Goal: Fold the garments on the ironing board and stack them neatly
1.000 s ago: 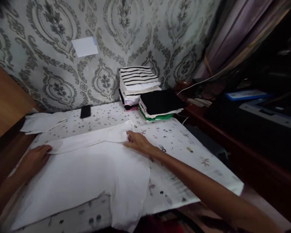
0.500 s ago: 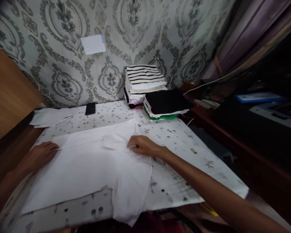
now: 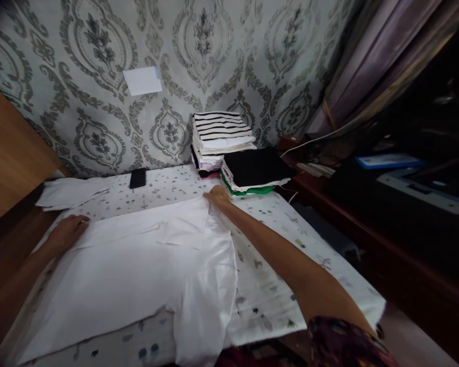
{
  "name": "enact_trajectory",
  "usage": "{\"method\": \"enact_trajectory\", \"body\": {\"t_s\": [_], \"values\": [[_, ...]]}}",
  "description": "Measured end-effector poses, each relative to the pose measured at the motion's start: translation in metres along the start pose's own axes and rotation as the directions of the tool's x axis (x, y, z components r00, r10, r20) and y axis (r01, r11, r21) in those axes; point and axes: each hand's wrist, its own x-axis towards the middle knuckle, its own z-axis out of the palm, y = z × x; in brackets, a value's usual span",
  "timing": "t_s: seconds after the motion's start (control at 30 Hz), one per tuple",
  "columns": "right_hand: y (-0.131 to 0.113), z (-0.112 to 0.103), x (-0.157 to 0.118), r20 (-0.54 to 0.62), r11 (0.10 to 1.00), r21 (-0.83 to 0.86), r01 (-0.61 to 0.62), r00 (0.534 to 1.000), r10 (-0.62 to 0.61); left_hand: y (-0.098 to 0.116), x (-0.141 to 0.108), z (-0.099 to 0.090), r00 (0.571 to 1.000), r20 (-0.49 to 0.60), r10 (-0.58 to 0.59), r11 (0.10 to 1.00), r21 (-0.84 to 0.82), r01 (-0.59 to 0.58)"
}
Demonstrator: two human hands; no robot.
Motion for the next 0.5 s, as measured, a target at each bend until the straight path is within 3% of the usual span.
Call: {"method": "enact_trajectory", "body": {"t_s": [0.1,0.33,0.5], "values": [[0.001,0.004,0.001,-0.002,0.999,0.013,-0.046,0.999,0.046,-0.001,0.000,0.005,1.000,0.005,0.017,1.000,0.002,-0.017],[0.013,0.004,0.001,-0.038,0.998,-0.001,-0.056,0.998,0.056,-0.011,0.004,0.015,0.995,-0.097,-0.019,0.989,-0.148,0.005],[0.011,0.005,-0.006,-0.060,1.000,-0.014,0.026,0.998,-0.027,-0.008,0.006,0.003,0.991,0.009,-0.131,0.928,-0.352,0.126]]}}
